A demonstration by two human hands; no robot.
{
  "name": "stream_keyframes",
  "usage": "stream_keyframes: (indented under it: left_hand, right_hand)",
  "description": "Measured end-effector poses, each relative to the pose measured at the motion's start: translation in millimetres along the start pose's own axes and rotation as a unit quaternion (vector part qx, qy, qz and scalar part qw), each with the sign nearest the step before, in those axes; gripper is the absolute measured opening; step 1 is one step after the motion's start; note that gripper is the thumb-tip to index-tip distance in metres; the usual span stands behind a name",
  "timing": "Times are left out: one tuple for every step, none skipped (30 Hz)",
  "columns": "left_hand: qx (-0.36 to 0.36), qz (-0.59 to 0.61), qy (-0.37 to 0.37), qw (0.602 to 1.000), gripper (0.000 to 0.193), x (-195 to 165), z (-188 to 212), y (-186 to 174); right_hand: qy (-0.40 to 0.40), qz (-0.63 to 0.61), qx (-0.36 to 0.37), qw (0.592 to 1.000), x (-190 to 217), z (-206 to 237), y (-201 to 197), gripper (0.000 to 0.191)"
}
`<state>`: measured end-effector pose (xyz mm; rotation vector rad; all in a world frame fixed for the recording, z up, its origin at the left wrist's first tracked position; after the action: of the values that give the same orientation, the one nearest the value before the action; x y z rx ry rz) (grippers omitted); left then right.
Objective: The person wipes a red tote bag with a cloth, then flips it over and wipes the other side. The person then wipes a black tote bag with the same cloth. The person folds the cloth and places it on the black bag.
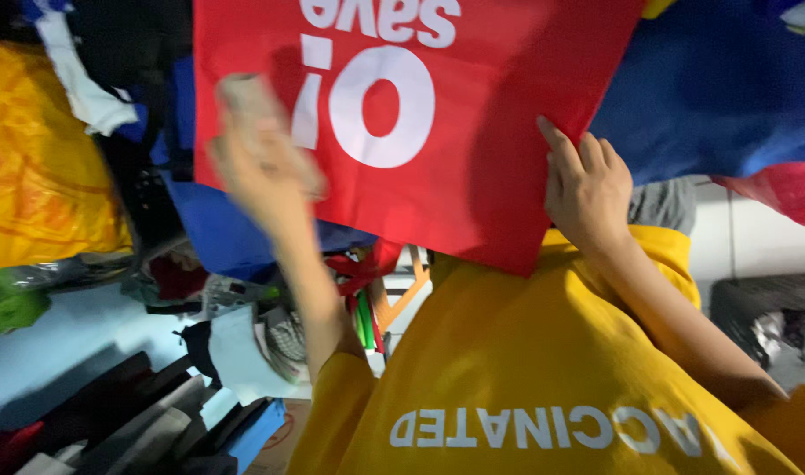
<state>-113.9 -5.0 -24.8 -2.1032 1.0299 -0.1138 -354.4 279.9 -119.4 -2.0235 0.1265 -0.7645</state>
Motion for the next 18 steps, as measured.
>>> stream_keyframes:
  left_hand:
    - [0.028,0.072,0.003,0.997,0.036,-47.7,22.0,9.6]
    - [0.064,0.144,0.011,0.987,0.037,-96.7,50.7,18.4]
    - [0.108,0.212,0.015,0.971,0.038,-140.2,82.0,26.6]
    - [0.129,0.246,0.060,0.959,0.040,-183.0,109.4,36.0]
    - [0.122,0.256,0.087,0.955,0.042,-209.9,130.6,40.7]
    - [0.112,0.247,0.097,0.958,0.044,-214.5,142.6,47.5]
    - [0.113,0.231,0.096,0.961,0.047,-218.0,153.6,51.8]
    - [0.138,0.211,0.087,0.964,0.047,-221.2,164.3,55.2]
    - [0.162,0.192,0.077,0.965,0.047,-212.4,166.1,60.3]
    - [0.189,0.171,0.064,0.965,0.047,-202.9,166.1,62.2]
    - [0.185,0.143,0.072,0.970,0.050,-194.3,161.7,57.9]
    - [0.177,0.114,0.082,0.974,0.053,-178.2,153.5,56.8]
    - [0.168,0.084,0.093,0.978,0.055,-164.2,146.5,57.1]
    - [0.169,0.025,0.083,0.982,0.054,-139.3,137.8,59.8]
    - [0.172,-0.032,0.072,0.982,0.053,-110.1,129.3,62.5]
    - [0.193,-0.072,0.054,0.977,0.054,-72.5,121.4,61.7]
    - [0.139,-0.129,0.056,0.980,0.044,-36.4,107.8,53.1]
    - [0.134,-0.204,0.000,0.970,0.035,7.8,99.0,54.2]
  right_hand:
    - [0.006,0.004,0.009,1.000,-2.1,0.1,1.9,0.052]
    - [-0.005,0.006,-0.001,1.000,-0.5,-0.8,1.8,0.058]
    - [-0.016,0.009,-0.014,1.000,1.2,-1.3,1.8,0.063]
    - [-0.025,0.012,-0.026,0.999,2.9,-1.9,1.8,0.069]
    - [-0.030,0.025,-0.025,0.999,3.5,-1.7,4.2,0.068]
    - [-0.034,0.040,-0.023,0.998,4.0,-1.2,6.6,0.066]
    - [-0.038,0.055,-0.018,0.998,3.8,0.0,8.6,0.065]
    - [-0.045,0.055,-0.024,0.997,5.4,0.9,9.9,0.065]
    - [-0.052,0.056,-0.030,0.997,5.9,1.5,10.7,0.066]
    - [-0.059,0.057,-0.031,0.996,7.0,3.4,11.2,0.066]
    - [-0.051,0.062,-0.025,0.996,4.9,5.1,12.0,0.063]
    - [-0.046,0.067,-0.024,0.996,4.0,5.4,13.6,0.059]
    - [-0.040,0.072,-0.024,0.996,2.2,5.8,13.9,0.056]
    - [-0.043,0.073,-0.021,0.996,3.0,6.6,14.3,0.059]
    - [-0.044,0.075,-0.017,0.996,3.3,6.5,15.4,0.063]
    - [-0.044,0.078,-0.012,0.996,3.6,7.0,15.1,0.066]
    - [-0.040,0.075,-0.009,0.996,4.1,6.9,14.9,0.064]
    - [-0.038,0.073,-0.007,0.997,4.6,6.4,14.6,0.063]
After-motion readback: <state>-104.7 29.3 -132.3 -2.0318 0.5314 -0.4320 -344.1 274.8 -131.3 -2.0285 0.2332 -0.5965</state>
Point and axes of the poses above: each hand's wrist, its own z-axis away from the middle knuckle, its own y-axis out of the palm, x = y × z, the point moved 8 cm from there along -z, towards the middle knuckle, and after that the axes turned 12 degrees about -x, right-handed, at the moved point
